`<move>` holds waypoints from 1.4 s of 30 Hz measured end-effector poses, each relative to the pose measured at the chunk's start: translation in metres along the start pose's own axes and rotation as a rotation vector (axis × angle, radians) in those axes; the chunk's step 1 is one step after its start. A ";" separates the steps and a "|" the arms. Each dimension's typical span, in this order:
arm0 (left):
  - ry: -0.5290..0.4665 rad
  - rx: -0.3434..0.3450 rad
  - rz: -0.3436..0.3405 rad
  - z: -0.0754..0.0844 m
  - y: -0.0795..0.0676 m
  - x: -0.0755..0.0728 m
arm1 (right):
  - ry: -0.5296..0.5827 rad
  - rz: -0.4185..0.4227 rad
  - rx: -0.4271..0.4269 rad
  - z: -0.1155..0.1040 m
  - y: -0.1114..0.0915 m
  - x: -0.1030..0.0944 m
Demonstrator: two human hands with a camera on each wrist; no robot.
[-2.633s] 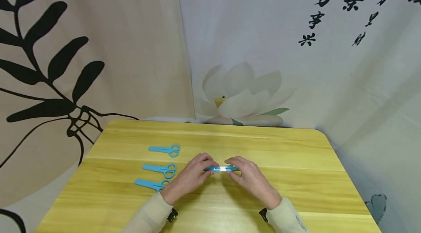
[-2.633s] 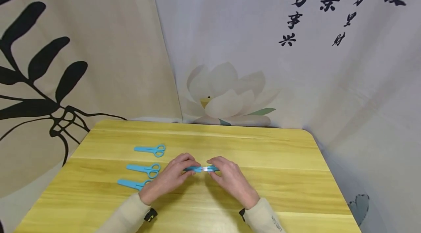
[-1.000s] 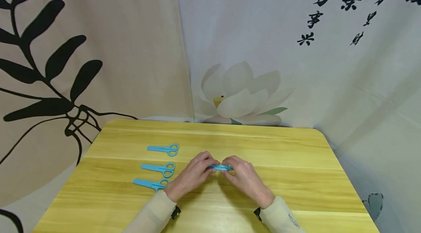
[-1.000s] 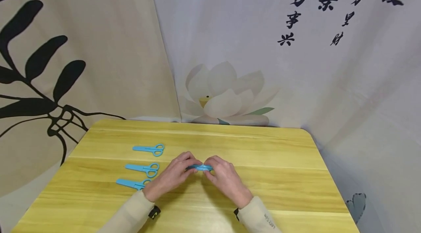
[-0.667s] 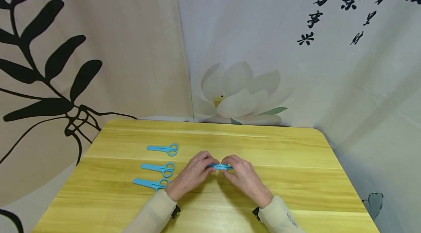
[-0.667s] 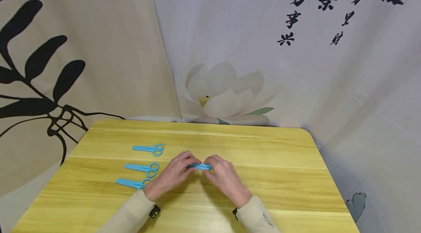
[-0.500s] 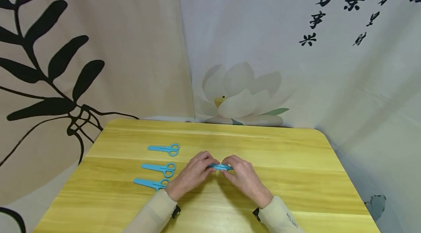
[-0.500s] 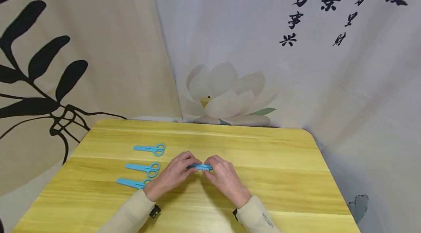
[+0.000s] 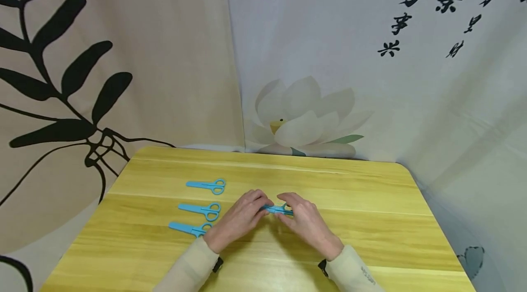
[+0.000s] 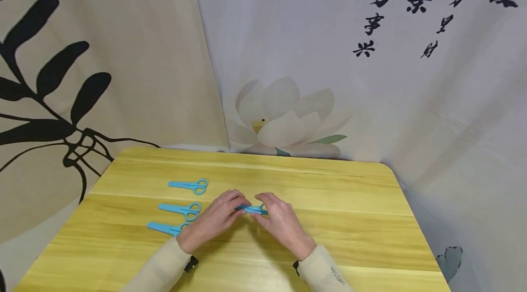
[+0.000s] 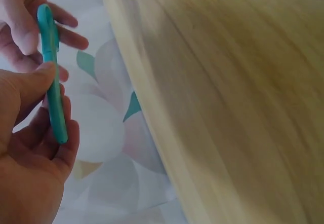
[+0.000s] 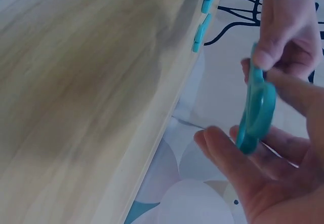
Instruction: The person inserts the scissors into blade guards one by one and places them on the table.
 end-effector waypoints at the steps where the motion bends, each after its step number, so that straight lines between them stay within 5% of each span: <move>1: 0.001 -0.009 -0.005 -0.001 -0.001 -0.001 | 0.013 -0.021 0.041 0.002 -0.001 -0.001; 7: 0.000 -0.082 0.002 -0.015 -0.014 -0.015 | 0.039 -0.042 0.218 0.020 -0.006 -0.018; 17: 0.008 -0.207 0.029 -0.055 -0.035 -0.049 | -0.020 -0.030 0.253 0.043 -0.015 -0.036; 26: -0.044 -0.316 0.034 -0.090 -0.040 -0.074 | -0.026 -0.021 0.236 0.047 -0.018 -0.037; 42: -0.105 -0.396 0.009 -0.146 -0.040 -0.087 | -0.027 -0.013 0.228 0.046 -0.019 -0.037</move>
Point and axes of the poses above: each hand's wrist, its own y-axis towards the middle knuckle, its own x-axis out of the palm, z = x × y, the point moved 4 cm from there along y, towards the middle knuckle, and after that the axes turned 12 degrees about z, right-handed, at the moved point
